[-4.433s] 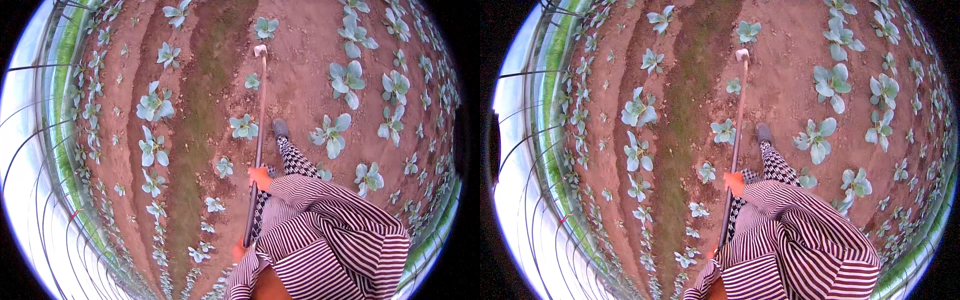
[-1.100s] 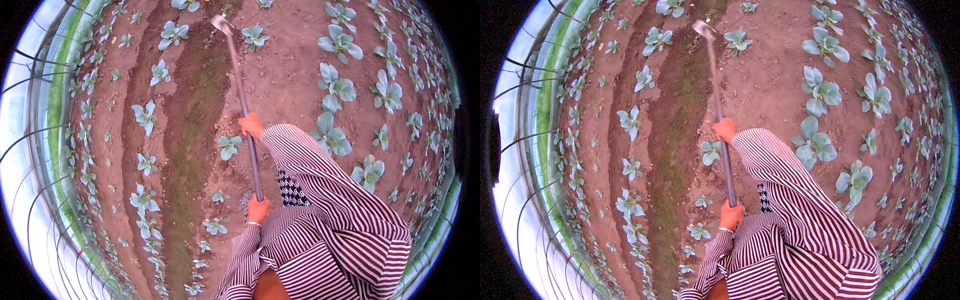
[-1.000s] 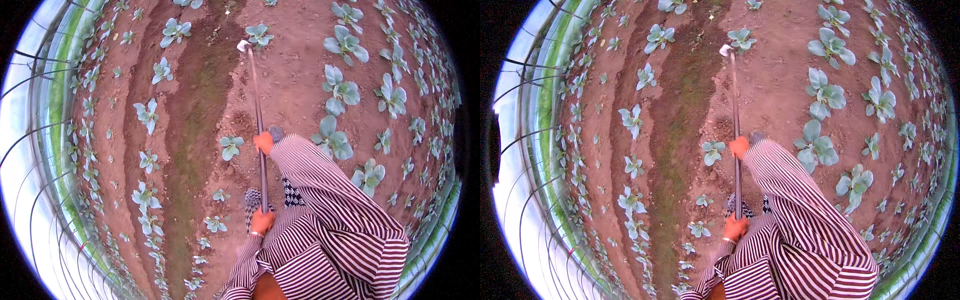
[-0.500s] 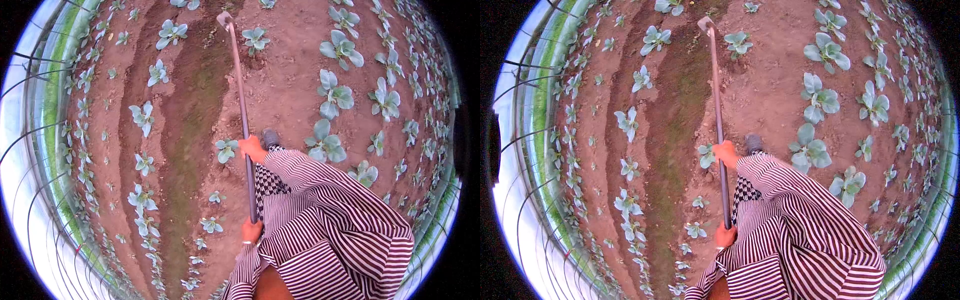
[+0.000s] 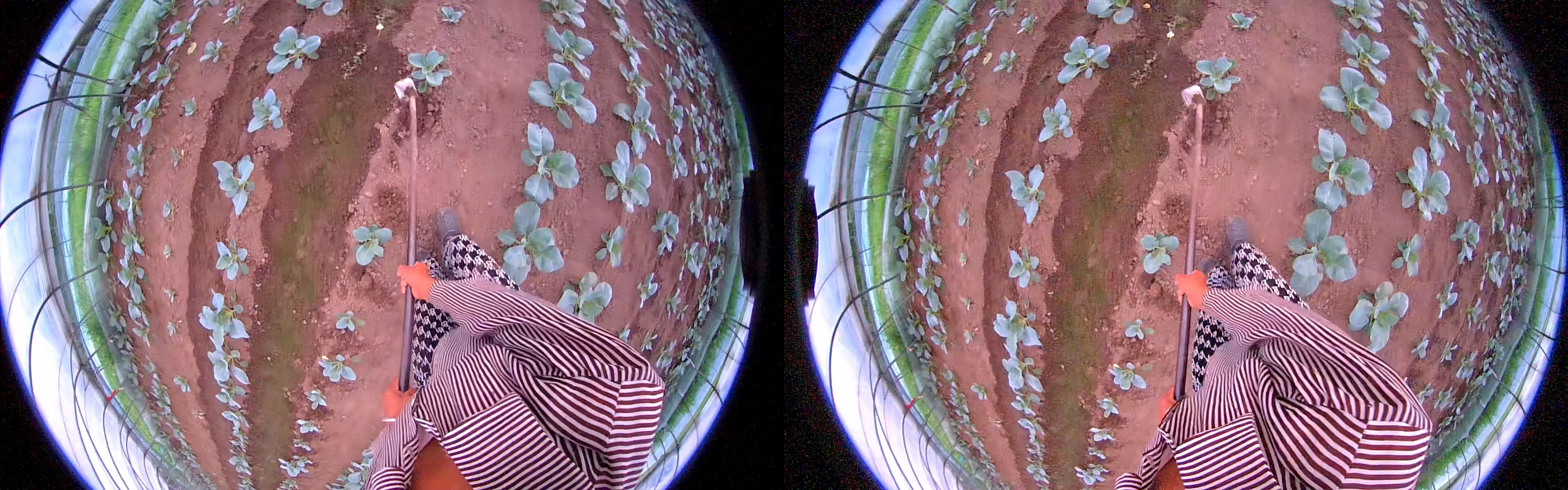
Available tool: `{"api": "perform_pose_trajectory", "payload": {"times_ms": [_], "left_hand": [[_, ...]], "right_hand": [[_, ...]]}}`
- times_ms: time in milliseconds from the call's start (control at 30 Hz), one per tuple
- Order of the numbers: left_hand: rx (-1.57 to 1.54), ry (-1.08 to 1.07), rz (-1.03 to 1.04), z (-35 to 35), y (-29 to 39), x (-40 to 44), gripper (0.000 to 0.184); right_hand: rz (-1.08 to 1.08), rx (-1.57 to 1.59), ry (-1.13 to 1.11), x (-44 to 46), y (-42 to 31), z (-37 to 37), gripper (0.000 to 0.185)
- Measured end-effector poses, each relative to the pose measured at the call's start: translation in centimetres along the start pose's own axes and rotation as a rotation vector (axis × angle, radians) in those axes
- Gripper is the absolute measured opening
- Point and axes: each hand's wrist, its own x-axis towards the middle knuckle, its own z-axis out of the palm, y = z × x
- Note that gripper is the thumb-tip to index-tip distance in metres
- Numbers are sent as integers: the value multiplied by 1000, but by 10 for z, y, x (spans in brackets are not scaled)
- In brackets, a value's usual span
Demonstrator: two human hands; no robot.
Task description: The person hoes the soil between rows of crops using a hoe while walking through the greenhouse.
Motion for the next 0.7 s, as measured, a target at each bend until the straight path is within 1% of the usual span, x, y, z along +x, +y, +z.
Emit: {"api": "perform_pose_trajectory", "payload": {"times_ms": [67,100,133,167,200,233,300,367,433,467,567,600,633,667,700], "left_hand": [[96,-7,25,1,6,16,30],[137,73,131,1,19,22,27],[167,130,78,-4,51,20,25],[108,146,113,-3,64,30,25],[48,160,151,0,75,42,25],[56,195,201,5,85,59,25],[73,268,296,14,111,91,24],[-26,208,322,5,184,103,23],[-57,242,384,12,243,129,22],[-72,260,413,17,271,140,21],[-185,222,502,41,363,171,19],[-181,222,486,67,366,202,18],[-149,181,415,78,392,203,19],[-119,141,341,84,415,197,19],[-93,87,310,86,434,182,21]], "right_hand": [[-61,-105,62,-10,-38,33,16],[-88,-153,96,-12,-59,52,16],[-101,-115,119,-5,-74,63,15],[-122,-80,141,4,-94,72,14],[-189,-116,121,-2,-124,87,14],[-256,-151,100,-12,-155,103,14],[-300,-200,49,-3,-209,119,17],[-436,-242,7,-11,-275,139,16],[-570,-317,-2,-3,-343,149,16],[-563,-351,37,8,-374,149,16],[-545,-445,134,58,-468,135,16],[-528,-468,157,86,-488,115,17],[-501,-486,184,110,-502,93,19],[-456,-648,215,124,-509,68,22],[-406,-816,238,134,-511,40,26]]}}
